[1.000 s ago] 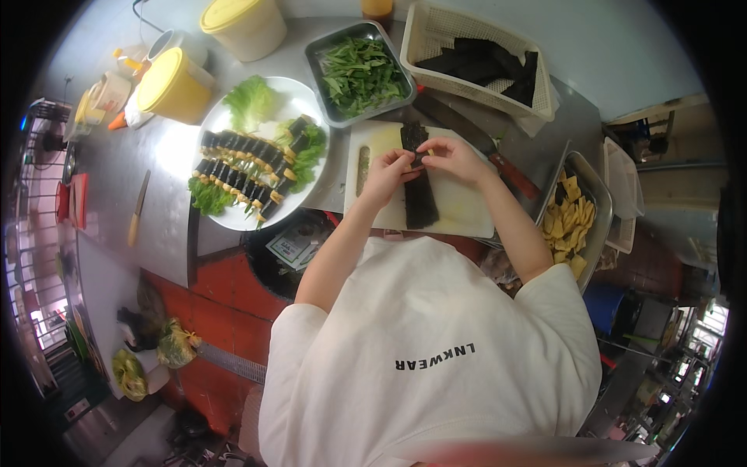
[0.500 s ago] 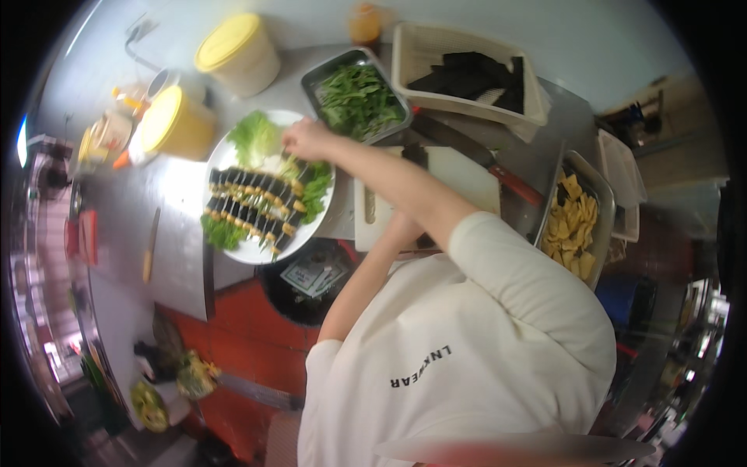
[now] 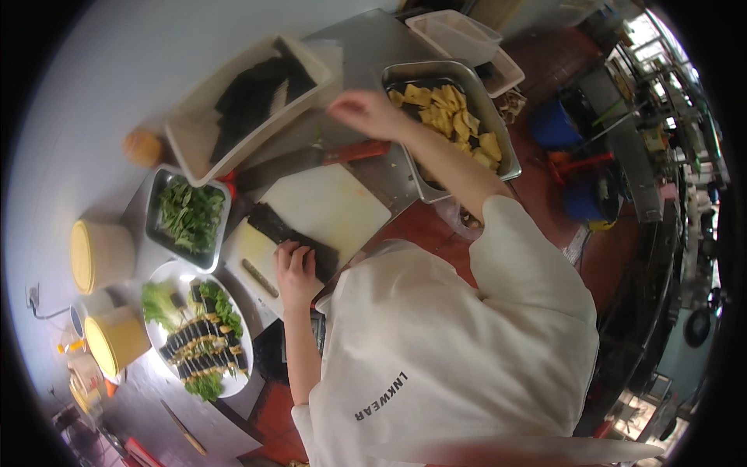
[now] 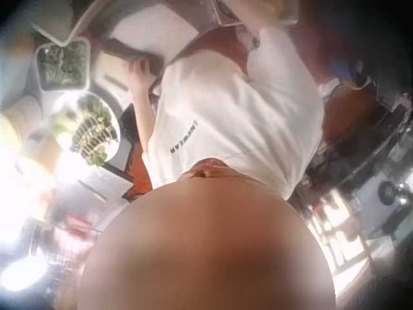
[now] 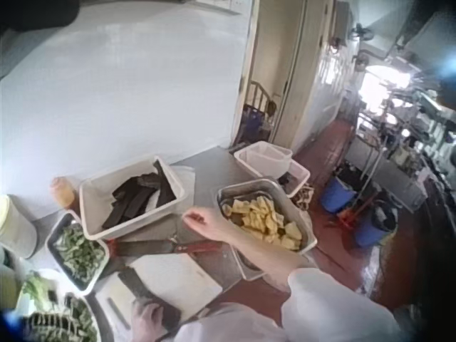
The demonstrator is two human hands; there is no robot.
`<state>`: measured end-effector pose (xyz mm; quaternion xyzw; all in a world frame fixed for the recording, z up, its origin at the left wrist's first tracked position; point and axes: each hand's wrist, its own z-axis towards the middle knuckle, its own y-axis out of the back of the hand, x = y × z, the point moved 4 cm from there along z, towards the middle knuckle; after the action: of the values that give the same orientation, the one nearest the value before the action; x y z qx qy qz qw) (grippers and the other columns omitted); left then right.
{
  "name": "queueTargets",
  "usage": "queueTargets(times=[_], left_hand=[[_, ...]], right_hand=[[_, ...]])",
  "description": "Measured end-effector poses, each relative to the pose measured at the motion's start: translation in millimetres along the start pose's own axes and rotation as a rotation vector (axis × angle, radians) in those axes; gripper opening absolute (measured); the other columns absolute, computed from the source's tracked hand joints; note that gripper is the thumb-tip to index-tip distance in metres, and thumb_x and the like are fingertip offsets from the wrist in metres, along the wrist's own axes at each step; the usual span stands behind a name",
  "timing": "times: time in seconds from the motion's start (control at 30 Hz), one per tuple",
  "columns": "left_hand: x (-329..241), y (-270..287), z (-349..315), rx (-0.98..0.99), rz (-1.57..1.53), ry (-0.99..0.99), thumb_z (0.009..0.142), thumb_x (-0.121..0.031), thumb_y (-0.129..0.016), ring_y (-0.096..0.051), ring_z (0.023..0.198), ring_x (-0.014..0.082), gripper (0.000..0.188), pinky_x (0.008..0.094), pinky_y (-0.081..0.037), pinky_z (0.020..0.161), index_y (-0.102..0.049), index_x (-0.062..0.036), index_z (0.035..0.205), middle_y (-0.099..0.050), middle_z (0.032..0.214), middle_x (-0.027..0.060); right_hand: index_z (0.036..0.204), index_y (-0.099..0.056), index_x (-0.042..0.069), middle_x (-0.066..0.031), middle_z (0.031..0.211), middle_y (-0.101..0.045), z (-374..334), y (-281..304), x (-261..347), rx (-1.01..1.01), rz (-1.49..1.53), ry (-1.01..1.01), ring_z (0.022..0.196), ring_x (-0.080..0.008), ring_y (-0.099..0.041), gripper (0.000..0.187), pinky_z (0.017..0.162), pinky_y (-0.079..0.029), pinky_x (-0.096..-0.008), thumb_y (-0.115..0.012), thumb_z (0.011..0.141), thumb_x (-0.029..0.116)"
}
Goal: The person assembles sushi rolls by placing a sheet of nori on a cutting board, adding a slice of egg and a piece of green vegetable, then rolling the nori around the filling. The completed rolls are placed on a plate with lettuce.
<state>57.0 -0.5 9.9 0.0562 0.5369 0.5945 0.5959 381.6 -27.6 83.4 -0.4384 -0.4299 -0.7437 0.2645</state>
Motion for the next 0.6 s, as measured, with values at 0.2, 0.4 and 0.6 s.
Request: queueTargets(times=[0.2, 0.4, 0.6], left_hand=[[-5, 4, -2, 0.038, 0.098, -0.013, 0.07, -0.01, -0.075, -0.057, 0.094, 0.0289, 0.023, 0.0411, -0.045, 0.083, -0.067, -0.0082, 0.091, -0.06, 0.099, 0.0079], [-2, 7, -6, 0.11, 0.149, 0.054, 0.064, -0.02, -0.08, -0.056, 0.099, 0.0316, 0.038, 0.0434, -0.041, 0.09, -0.066, -0.0107, 0.099, -0.057, 0.115, 0.0122], [5, 10, 6, 0.207, 0.197, 0.137, 0.059, -0.025, -0.084, -0.049, 0.113, 0.0344, 0.062, 0.0449, -0.035, 0.098, -0.058, -0.0132, 0.114, -0.046, 0.139, 0.0134]], right_hand=[[0.08, -0.062, 0.005, -0.0119, 0.078, -0.065, -92, 184, -78, 0.079, -0.861, -0.464, 0.075, -0.0288, -0.064, 0.022, 0.068, -0.05, -0.0375, -0.07, 0.079, 0.026], [0.079, -0.061, 0.008, -0.0086, 0.081, -0.059, -119, 163, -86, -0.002, -0.857, -0.285, 0.083, -0.03, -0.06, 0.023, 0.071, -0.049, -0.0393, -0.074, 0.073, 0.026], [0.077, -0.064, 0.011, -0.0078, 0.097, -0.059, -113, 145, -106, -0.026, -0.987, -0.309, 0.1, -0.0258, -0.056, 0.021, 0.084, -0.044, -0.0422, -0.074, 0.07, 0.028]])
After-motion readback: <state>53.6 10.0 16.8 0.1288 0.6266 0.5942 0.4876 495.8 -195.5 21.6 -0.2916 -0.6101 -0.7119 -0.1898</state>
